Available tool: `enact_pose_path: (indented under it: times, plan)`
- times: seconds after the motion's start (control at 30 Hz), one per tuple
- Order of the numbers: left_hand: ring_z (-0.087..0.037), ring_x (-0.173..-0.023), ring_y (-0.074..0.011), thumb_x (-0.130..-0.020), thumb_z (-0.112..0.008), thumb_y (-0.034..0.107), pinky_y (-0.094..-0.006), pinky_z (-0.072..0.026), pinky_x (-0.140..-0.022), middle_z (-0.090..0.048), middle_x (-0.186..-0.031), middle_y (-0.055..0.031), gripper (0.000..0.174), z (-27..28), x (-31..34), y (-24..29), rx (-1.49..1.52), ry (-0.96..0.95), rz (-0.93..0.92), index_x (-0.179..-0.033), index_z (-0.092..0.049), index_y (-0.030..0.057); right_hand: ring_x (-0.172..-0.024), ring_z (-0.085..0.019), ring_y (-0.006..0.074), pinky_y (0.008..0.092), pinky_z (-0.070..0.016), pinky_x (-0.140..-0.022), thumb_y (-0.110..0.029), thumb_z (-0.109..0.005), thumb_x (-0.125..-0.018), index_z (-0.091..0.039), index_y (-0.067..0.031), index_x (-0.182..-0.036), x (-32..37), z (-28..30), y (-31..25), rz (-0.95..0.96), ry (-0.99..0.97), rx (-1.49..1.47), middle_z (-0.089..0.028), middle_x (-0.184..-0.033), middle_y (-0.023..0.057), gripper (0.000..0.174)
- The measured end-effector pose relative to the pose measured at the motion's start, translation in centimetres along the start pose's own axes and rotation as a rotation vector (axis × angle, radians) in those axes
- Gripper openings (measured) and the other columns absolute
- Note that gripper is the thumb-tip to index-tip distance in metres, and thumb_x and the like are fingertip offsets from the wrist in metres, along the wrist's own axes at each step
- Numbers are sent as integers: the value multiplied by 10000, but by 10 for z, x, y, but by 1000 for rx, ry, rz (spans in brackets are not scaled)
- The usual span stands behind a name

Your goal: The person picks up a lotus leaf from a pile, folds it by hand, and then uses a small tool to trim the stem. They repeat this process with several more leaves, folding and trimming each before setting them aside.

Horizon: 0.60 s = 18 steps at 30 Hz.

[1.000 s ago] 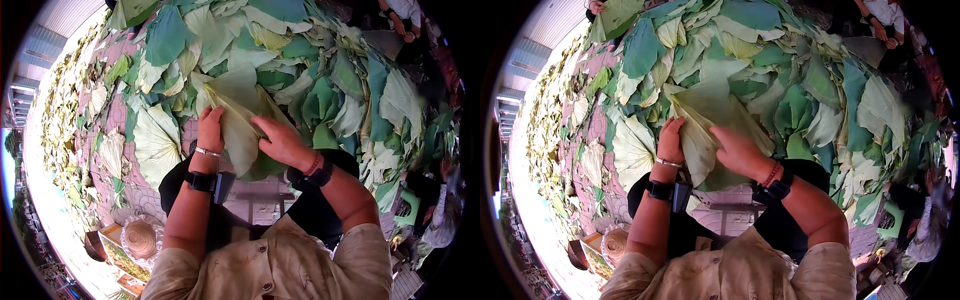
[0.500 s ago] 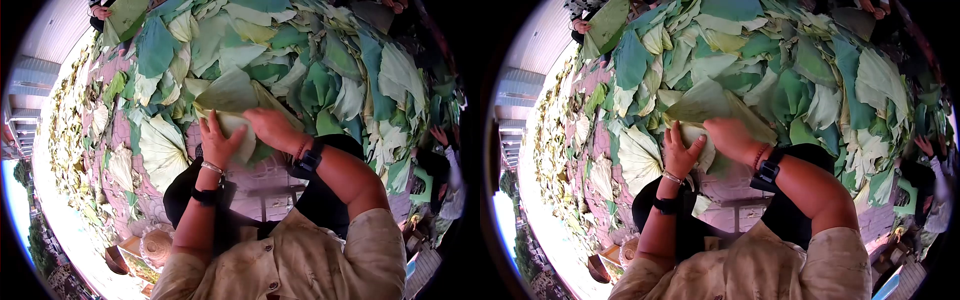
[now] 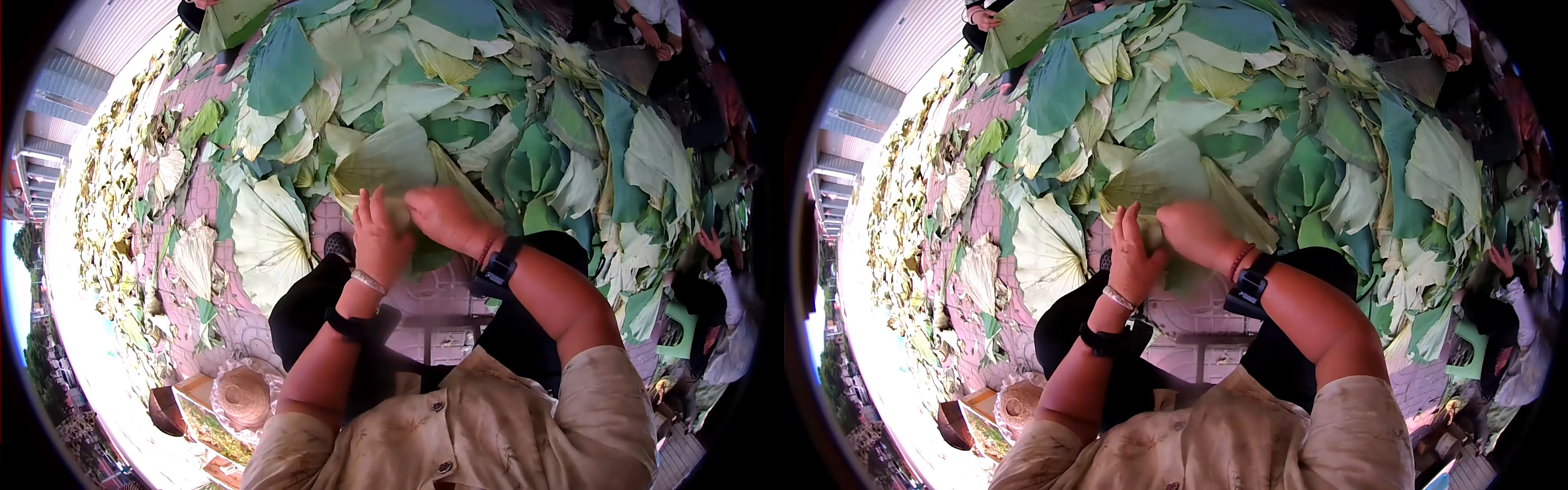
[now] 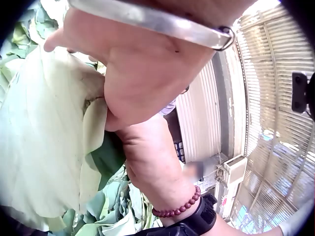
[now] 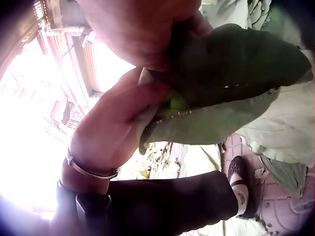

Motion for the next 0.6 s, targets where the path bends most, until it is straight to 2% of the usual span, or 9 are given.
enact_pose_path:
  times: [0.07,0.17,0.27,0.4,0.47,0.6]
  plan:
    - [-386,-1199,-450,-672,-627,65,-475,-368,-987,-392,-1310,-259,680,9,2,11,-65,99,-54,-1308,-389,37,-700,-589,370,468,-460,-628,-134,-512,-783,-591,-55,-738,-1,-2,-6,26,11,2,-607,-743,158,120]
    - [-482,-1072,-416,-688,-570,18,-486,-414,-895,-500,-1195,-189,494,12,2,14,-46,94,-47,-1176,-510,61,-712,-589,367,466,-461,-633,-134,-512,-785,-594,-60,-750,0,-8,-10,52,6,-11,-611,-757,147,115]
    - [-527,-983,-395,-702,-552,11,-465,-452,-803,-541,-1096,-167,384,20,0,11,-111,129,-61,-1081,-561,72,-729,-584,363,459,-461,-639,-121,-517,-783,-586,-60,-761,-1,-11,-16,88,1,-20,-605,-771,138,95]
    - [-583,-852,-382,-768,-583,95,-443,-485,-692,-584,-984,-156,212,20,1,2,-58,74,13,-979,-604,86,-749,-573,358,449,-459,-643,-95,-528,-775,-567,-55,-768,1,-14,-16,107,14,-41,-585,-784,133,56]
    - [-602,-772,-372,-805,-595,148,-437,-490,-636,-605,-924,-145,143,21,2,1,-54,71,44,-932,-617,87,-746,-570,350,444,-460,-629,-86,-569,-748,-557,-62,-791,3,-16,-14,127,22,-26,-567,-777,124,50]
    - [-609,-723,-362,-834,-600,210,-439,-486,-617,-626,-831,-128,127,16,2,-8,-51,85,8,-846,-625,86,-744,-569,344,441,-461,-627,-79,-592,-735,-553,-67,-806,4,-14,-16,144,35,-4,-556,-771,117,82]
Point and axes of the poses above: each hand's wrist, its own x-axis away from the middle knuckle, its own z-axis out of the back of the hand, y = z × x, the point moved 6 cm from there along -x, towards the middle knuckle
